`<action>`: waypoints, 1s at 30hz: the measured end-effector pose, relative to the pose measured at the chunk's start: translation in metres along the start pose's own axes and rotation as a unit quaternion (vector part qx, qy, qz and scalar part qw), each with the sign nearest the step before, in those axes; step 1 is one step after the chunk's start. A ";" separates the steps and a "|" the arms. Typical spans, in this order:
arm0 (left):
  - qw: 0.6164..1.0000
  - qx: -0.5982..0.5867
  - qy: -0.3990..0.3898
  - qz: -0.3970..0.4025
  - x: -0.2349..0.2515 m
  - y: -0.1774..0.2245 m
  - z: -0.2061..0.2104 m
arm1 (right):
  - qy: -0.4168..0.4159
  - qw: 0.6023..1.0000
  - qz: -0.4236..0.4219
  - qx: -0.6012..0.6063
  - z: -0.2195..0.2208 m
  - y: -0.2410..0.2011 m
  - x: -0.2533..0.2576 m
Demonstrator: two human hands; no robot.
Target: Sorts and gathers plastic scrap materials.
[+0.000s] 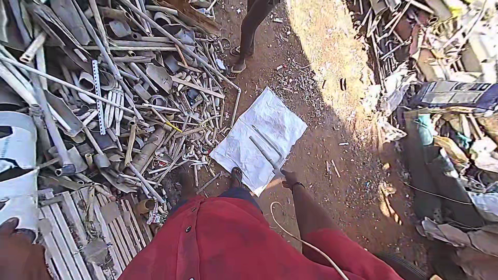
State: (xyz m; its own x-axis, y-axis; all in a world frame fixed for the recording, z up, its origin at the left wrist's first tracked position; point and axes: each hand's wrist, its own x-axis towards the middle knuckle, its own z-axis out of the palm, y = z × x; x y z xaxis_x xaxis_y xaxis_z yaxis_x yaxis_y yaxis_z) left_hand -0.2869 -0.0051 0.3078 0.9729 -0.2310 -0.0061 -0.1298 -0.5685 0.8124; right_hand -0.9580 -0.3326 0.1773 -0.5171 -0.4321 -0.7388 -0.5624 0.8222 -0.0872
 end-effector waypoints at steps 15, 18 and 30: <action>0.962 0.170 -0.002 -0.215 0.004 0.045 0.042 | -0.398 0.792 -0.414 -0.205 0.242 -0.207 -0.265; 0.965 0.139 -0.034 -0.217 0.005 0.047 0.046 | -0.490 0.738 -0.419 -0.199 0.280 -0.234 -0.364; 0.990 0.090 -0.041 -0.100 -0.007 0.039 0.053 | -0.292 0.452 -0.695 -0.478 0.366 -0.280 -0.547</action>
State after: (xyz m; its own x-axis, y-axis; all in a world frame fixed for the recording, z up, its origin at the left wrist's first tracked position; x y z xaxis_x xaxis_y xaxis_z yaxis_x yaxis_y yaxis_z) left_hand -0.3085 -0.0680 0.3086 0.9651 -0.1585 -0.2087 0.0243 -0.7387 0.6736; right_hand -0.2820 -0.1908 0.3612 0.8646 0.1151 -0.4891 -0.2483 -0.7483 -0.6151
